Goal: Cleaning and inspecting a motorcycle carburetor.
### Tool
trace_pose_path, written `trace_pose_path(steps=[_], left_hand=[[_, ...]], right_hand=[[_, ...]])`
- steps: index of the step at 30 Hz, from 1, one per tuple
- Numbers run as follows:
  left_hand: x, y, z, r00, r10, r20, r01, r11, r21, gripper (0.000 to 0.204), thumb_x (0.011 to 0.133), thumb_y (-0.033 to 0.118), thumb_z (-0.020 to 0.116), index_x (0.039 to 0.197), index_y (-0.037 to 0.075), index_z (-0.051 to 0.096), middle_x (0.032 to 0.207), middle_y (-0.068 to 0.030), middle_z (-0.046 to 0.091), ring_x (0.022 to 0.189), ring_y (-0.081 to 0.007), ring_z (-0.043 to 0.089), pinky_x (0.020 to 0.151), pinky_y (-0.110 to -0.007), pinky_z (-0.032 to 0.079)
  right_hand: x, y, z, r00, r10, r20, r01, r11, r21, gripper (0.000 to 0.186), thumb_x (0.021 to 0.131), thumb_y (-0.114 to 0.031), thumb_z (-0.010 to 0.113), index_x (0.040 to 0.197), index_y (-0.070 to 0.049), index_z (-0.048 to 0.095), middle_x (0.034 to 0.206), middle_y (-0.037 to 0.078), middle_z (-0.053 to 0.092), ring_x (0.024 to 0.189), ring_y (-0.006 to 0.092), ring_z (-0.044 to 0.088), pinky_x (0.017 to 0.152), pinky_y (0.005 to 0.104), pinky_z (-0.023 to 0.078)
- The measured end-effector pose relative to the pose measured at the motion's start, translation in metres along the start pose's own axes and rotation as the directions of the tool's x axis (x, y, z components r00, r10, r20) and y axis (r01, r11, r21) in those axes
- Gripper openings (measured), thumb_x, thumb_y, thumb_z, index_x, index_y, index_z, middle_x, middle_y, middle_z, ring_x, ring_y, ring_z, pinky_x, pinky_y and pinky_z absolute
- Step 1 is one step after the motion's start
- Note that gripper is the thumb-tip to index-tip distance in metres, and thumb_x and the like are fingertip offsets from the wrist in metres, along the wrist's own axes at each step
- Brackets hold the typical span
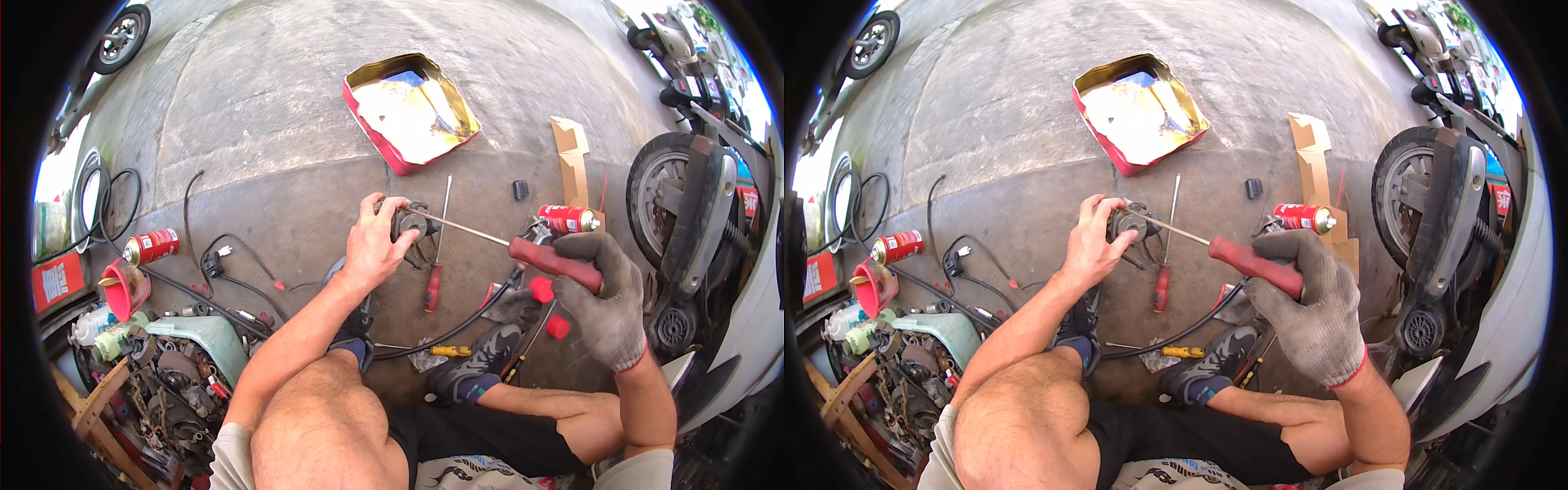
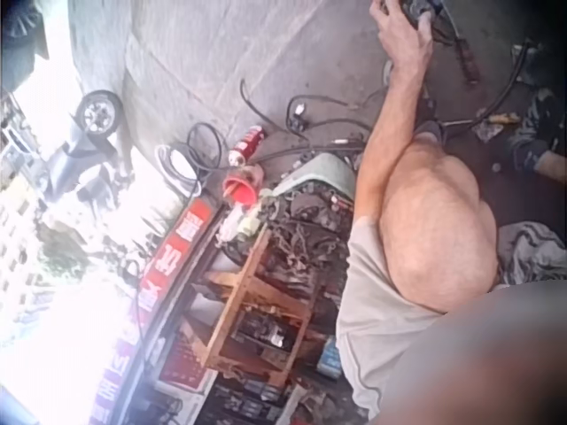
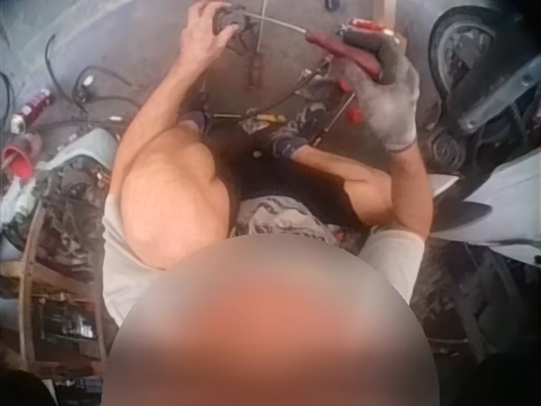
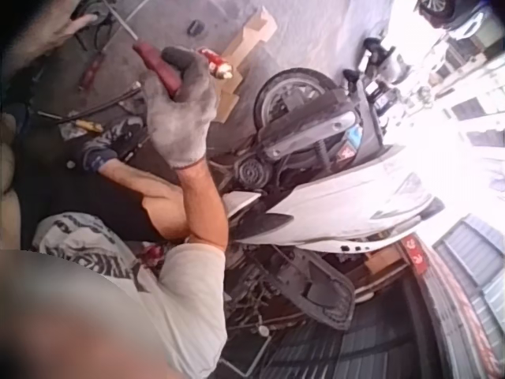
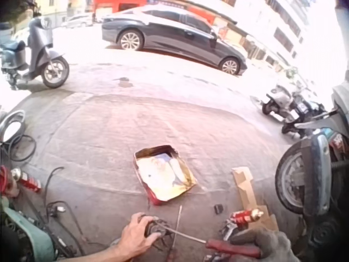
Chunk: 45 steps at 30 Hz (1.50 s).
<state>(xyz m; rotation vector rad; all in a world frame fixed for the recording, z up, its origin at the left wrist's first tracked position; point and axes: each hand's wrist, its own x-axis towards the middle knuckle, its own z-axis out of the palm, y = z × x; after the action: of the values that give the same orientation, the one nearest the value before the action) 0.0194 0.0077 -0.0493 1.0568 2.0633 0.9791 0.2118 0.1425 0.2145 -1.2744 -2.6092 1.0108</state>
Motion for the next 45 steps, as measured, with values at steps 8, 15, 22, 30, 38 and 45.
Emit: trace_pose_path(steps=[8, 15, 22, 30, 38, 45], left_hand=[[0.002, -0.013, -0.009, 0.999, 0.021, -0.046, -0.027, 0.992, -0.127, 0.056, 0.083, 0.020, 0.080, 0.130, 0.006, 0.054, 0.132, -0.0191, 0.052, 0.120, -0.0372, 0.060, 0.100, -0.043, 0.051], [0.013, -0.028, -0.011, 0.997, -0.074, 0.032, 0.079, 0.975, -0.206, 0.085, 0.083, 0.023, 0.083, 0.150, 0.000, 0.037, 0.143, -0.0215, 0.049, 0.128, -0.0329, 0.057, 0.106, -0.043, 0.049], [0.020, -0.038, -0.034, 0.948, -0.194, 0.252, 0.263, 0.923, -0.281, 0.096, 0.082, 0.026, 0.084, 0.156, 0.001, 0.030, 0.150, -0.0250, 0.045, 0.136, -0.0351, 0.049, 0.114, -0.045, 0.041], [0.015, -0.039, -0.046, 0.886, -0.233, 0.400, 0.337, 0.917, -0.214, 0.101, 0.078, 0.027, 0.086, 0.158, 0.000, 0.030, 0.152, -0.0200, 0.045, 0.136, -0.0297, 0.050, 0.115, -0.040, 0.040], [0.014, -0.034, -0.048, 0.849, -0.222, 0.480, 0.346, 0.920, -0.186, 0.107, 0.073, 0.030, 0.087, 0.157, -0.003, 0.030, 0.156, -0.0228, 0.043, 0.143, -0.0307, 0.045, 0.120, -0.039, 0.036], [0.014, -0.040, -0.038, 0.867, -0.119, 0.483, 0.208, 0.969, -0.133, 0.113, 0.068, 0.025, 0.089, 0.160, 0.002, 0.027, 0.155, -0.0223, 0.044, 0.146, -0.0303, 0.042, 0.122, -0.040, 0.031]], right_hand=[[-0.004, 0.075, -0.009, 0.947, 0.174, -0.269, -0.166, 0.985, 0.052, 0.028, 0.091, -0.008, 0.064, 0.118, 0.001, 0.066, 0.107, 0.016, 0.071, 0.098, 0.0244, 0.070, 0.089, 0.0355, 0.053], [-0.028, 0.174, 0.101, 0.979, 0.179, 0.100, -0.133, 0.926, -0.354, 0.061, 0.095, -0.029, 0.063, 0.148, -0.006, 0.047, 0.116, 0.026, 0.069, 0.101, 0.0412, 0.071, 0.089, 0.0498, 0.055], [-0.009, 0.184, 0.175, 0.804, 0.441, 0.398, -0.130, 0.785, -0.606, 0.072, 0.092, -0.036, 0.064, 0.148, 0.002, 0.039, 0.102, 0.029, 0.070, 0.091, 0.0405, 0.073, 0.080, 0.0498, 0.056], [0.081, 0.177, 0.231, 0.971, 0.121, 0.205, -0.023, 0.906, -0.423, 0.027, 0.093, -0.025, 0.062, 0.110, -0.004, 0.068, 0.102, 0.020, 0.072, 0.091, 0.0377, 0.073, 0.080, 0.0477, 0.058], [0.118, 0.178, 0.253, 0.925, 0.356, 0.136, -0.291, 0.890, -0.350, 0.026, 0.088, -0.021, 0.061, 0.103, -0.001, 0.069, 0.101, 0.025, 0.074, 0.097, 0.0416, 0.072, 0.087, 0.0473, 0.057], [0.068, 0.167, 0.197, 0.957, 0.240, 0.164, -0.283, 0.902, 0.327, 0.022, 0.100, -0.017, 0.053, 0.110, -0.006, 0.069, 0.079, 0.015, 0.069, 0.072, 0.0304, 0.070, 0.070, 0.0438, 0.054]])
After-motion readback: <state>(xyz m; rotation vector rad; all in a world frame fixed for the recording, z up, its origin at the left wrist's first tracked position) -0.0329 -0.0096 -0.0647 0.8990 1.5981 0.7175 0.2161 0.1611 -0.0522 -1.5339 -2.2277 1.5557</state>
